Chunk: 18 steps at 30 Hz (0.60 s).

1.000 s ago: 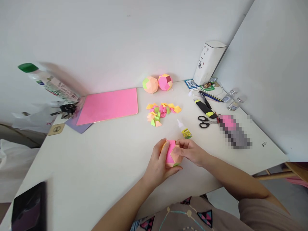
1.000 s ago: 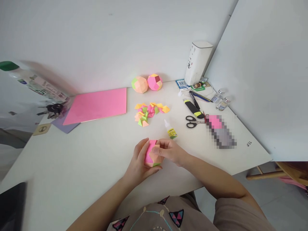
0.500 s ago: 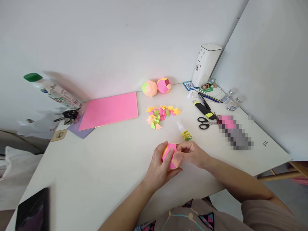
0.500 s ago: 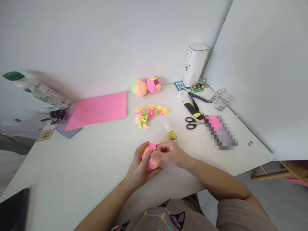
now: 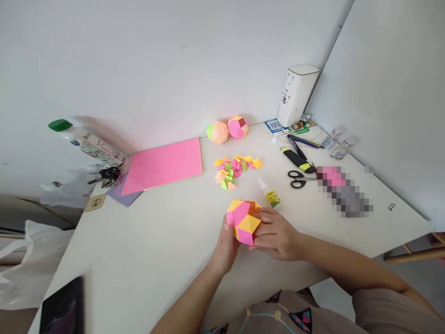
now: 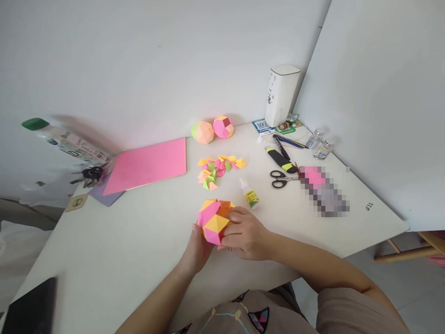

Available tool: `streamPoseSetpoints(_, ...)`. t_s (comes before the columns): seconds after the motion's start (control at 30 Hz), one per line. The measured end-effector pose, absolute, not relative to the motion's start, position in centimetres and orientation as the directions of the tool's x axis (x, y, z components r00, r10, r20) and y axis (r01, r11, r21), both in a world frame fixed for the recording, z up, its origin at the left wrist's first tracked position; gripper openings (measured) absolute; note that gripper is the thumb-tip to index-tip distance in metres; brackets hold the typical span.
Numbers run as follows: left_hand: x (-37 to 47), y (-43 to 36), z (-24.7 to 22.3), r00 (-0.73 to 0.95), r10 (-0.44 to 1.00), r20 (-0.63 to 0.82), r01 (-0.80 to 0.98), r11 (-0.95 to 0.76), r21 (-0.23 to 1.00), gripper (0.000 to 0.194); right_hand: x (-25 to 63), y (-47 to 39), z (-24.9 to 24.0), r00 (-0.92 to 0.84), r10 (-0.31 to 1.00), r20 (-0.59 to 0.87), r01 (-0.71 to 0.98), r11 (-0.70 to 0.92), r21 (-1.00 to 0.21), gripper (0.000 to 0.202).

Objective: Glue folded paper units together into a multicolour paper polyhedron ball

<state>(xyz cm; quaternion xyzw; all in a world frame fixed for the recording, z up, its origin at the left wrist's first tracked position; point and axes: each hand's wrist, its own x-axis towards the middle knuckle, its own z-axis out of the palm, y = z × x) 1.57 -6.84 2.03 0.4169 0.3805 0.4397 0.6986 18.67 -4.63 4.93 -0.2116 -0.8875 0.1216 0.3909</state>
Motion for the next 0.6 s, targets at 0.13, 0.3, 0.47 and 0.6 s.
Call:
streamPoseSetpoints(0.13,1.8,-6.5,2.8,0.426,0.839,-0.338,-0.56,0.538,0.63,0.063,18.2,-4.8,4.9,-0.708,0.36,0.608,0.322,0.93,-0.176,0.012)
streamPoseSetpoints(0.3,1.4,-6.5,3.2,0.452,0.811,-0.371,-0.659,0.584,0.473,0.059,18.9,-5.4,5.5,-0.616,0.252,0.746,0.239,0.963,-0.128,0.025)
streamPoseSetpoints(0.47,0.7,-6.1,4.1,0.447,0.815,-0.368,-0.696,0.576,0.429,0.08,19.9,-5.6,5.9,-0.308,0.416,0.856,0.404,0.871,-0.278,0.029)
streamPoseSetpoints(0.6,0.5,-5.8,4.5,0.422,0.804,-0.42,-0.722,0.578,0.381,0.072,19.4,-5.1,5.8,-0.178,0.569,0.803,0.408,0.785,-0.466,0.035)
